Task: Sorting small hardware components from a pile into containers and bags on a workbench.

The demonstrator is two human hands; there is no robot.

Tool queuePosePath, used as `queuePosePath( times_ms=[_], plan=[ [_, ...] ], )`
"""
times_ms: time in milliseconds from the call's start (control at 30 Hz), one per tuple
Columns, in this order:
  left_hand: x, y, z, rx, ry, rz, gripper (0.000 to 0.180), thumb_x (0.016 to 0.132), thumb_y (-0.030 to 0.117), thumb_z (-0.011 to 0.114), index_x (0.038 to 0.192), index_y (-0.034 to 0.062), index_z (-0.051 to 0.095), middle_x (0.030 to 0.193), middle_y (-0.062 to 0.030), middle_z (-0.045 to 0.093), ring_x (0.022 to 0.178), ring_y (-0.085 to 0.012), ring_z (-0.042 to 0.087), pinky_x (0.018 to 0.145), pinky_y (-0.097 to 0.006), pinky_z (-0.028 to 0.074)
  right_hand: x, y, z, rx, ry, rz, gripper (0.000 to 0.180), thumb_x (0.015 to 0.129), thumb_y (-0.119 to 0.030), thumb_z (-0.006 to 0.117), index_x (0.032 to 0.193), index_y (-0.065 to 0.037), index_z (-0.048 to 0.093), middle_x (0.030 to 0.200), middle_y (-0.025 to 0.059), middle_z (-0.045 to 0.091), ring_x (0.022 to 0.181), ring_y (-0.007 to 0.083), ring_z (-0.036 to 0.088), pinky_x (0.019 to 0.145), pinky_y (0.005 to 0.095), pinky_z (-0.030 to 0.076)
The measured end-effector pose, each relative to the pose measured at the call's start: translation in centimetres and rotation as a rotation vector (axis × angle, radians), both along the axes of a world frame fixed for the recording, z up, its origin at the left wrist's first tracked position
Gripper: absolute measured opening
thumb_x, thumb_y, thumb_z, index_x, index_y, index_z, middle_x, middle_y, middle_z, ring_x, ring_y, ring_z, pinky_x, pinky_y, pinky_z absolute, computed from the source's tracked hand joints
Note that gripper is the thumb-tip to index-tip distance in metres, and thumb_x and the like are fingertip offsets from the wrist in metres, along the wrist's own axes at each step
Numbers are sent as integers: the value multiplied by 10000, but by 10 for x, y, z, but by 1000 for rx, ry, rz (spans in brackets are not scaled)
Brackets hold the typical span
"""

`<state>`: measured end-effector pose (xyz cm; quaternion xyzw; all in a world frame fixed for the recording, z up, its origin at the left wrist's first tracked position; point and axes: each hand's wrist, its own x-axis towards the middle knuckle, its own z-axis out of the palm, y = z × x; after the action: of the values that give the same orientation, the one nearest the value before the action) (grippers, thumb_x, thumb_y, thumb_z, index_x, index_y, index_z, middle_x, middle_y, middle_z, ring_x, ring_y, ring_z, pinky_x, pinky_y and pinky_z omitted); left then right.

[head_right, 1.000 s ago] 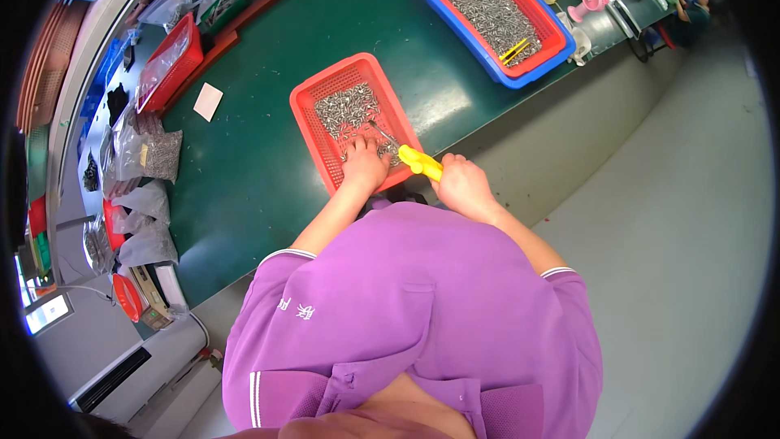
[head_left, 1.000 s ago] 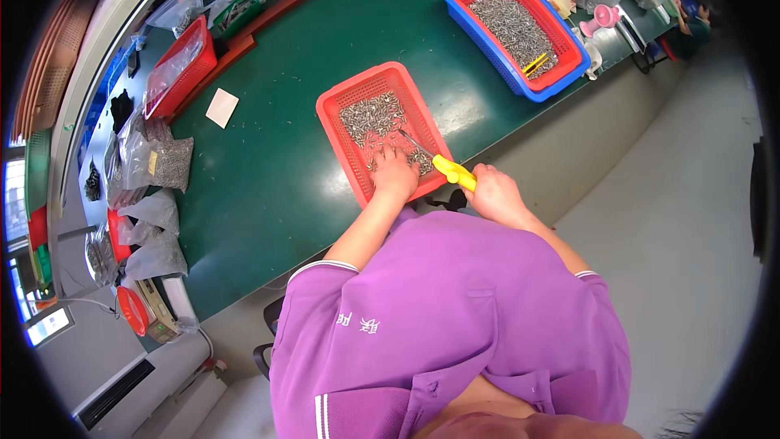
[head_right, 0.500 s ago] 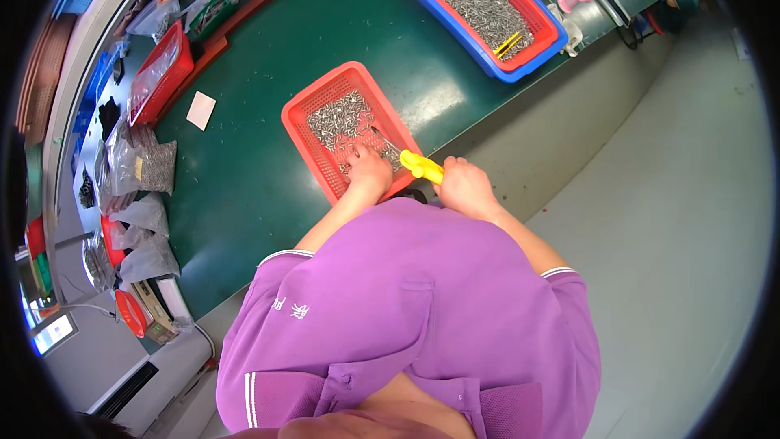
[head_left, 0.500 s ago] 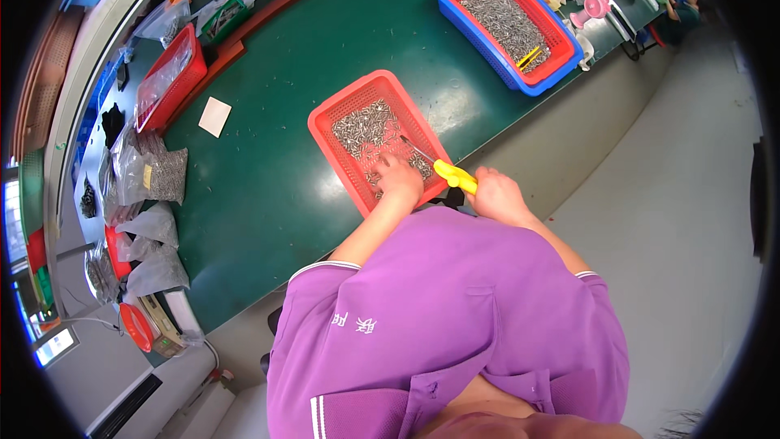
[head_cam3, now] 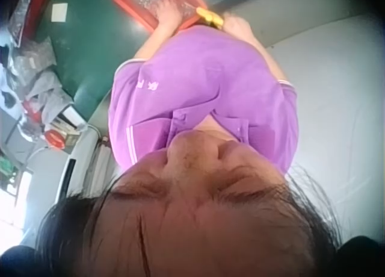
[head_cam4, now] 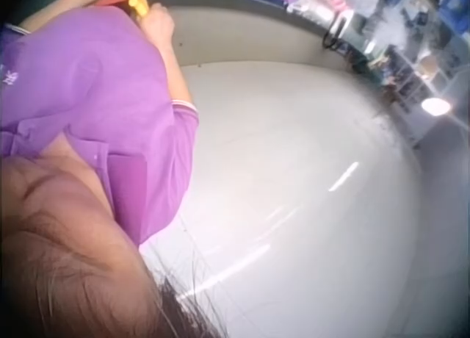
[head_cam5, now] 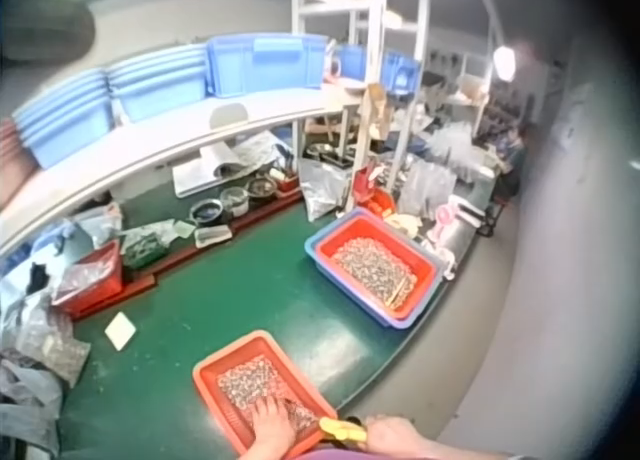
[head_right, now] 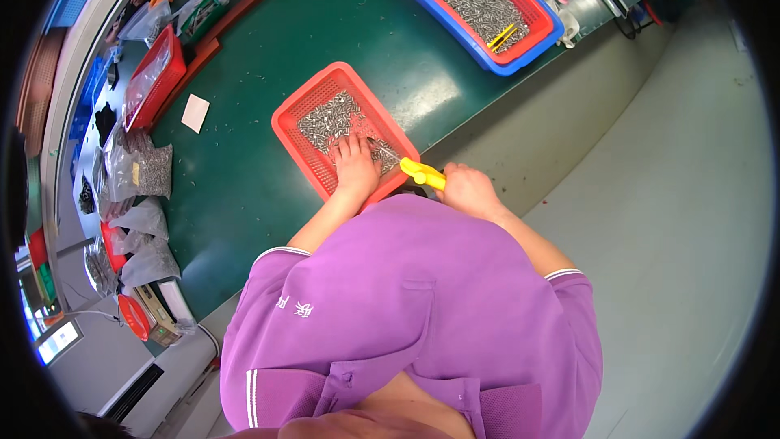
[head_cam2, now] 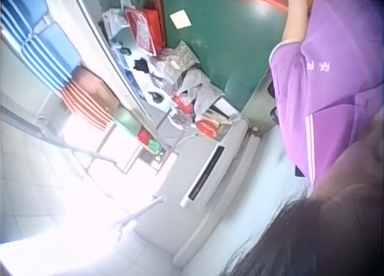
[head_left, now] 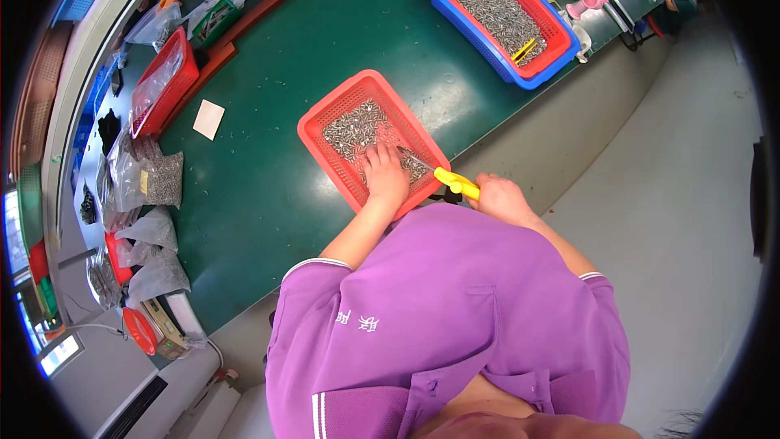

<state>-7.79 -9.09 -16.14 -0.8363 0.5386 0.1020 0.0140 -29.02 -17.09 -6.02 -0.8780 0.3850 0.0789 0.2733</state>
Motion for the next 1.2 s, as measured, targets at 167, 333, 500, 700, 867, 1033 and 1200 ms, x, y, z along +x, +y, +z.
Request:
queuePosePath(
  times_ms=[167, 333, 500, 700, 867, 1033, 1200],
  plan=[
    [22, -15, -11, -244, 8, 38, 677, 826, 359, 553, 1350, -23, 360, 1442, -198, 258, 1331, -413, 204, 1093, -542, 133, 13, -2, -1, -100, -100, -81, 285, 796, -282, 640, 861, -20, 546, 815, 187, 600, 763, 369, 599, 693, 453, 487],
    [52, -39, -17, -274, -10, 41, 677, 814, 321, 570, 1365, 6, 337, 1445, -191, 263, 1328, -409, 221, 1087, -530, 171, 23, 1, -3, -129, -123, -77, 295, 800, -275, 635, 840, -2, 529, 784, 193, 598, 723, 370, 607, 637, 453, 502],
    [54, -33, -8, -213, 14, -10, 633, 779, 287, 600, 1317, 16, 404, 1404, -180, 326, 1287, -387, 299, 1062, -483, 249, 17, 2, -6, -115, -147, -91, 295, 806, -276, 635, 829, -4, 523, 779, 199, 595, 718, 378, 605, 630, 460, 497],
    [45, -15, 5, -59, -137, 168, 810, 755, 423, 647, 1373, 4, 333, 1450, -264, 188, 1346, -464, 120, 1092, -565, 89, 18, 1, -3, -103, -163, -103, 306, 805, -284, 639, 820, -3, 520, 767, 205, 592, 705, 387, 601, 628, 465, 493],
    [48, -23, 4, -115, 18, 118, 718, 765, 253, 639, 1372, 19, 336, 1438, -233, 233, 1323, -463, 190, 1078, -549, 190, 19, 5, -1, -98, -162, -77, 314, 805, -294, 640, 809, -3, 522, 754, 201, 593, 704, 383, 602, 624, 459, 495],
    [36, 7, -5, -220, 155, -36, 595, 732, 161, 655, 1262, -13, 448, 1382, -241, 312, 1295, -447, 268, 1068, -508, 260, 26, 7, -2, -86, -176, -41, 322, 809, -305, 633, 821, 0, 533, 752, 200, 597, 706, 381, 603, 631, 455, 499],
    [41, -2, -4, -95, 24, 283, 851, 718, 246, 689, 1394, -20, 246, 1410, -345, 172, 1325, -513, 124, 1091, -551, 148, 40, 9, 1, -79, -179, 18, 323, 819, -312, 616, 852, 4, 555, 770, 202, 607, 722, 381, 607, 648, 455, 502]
  ],
)
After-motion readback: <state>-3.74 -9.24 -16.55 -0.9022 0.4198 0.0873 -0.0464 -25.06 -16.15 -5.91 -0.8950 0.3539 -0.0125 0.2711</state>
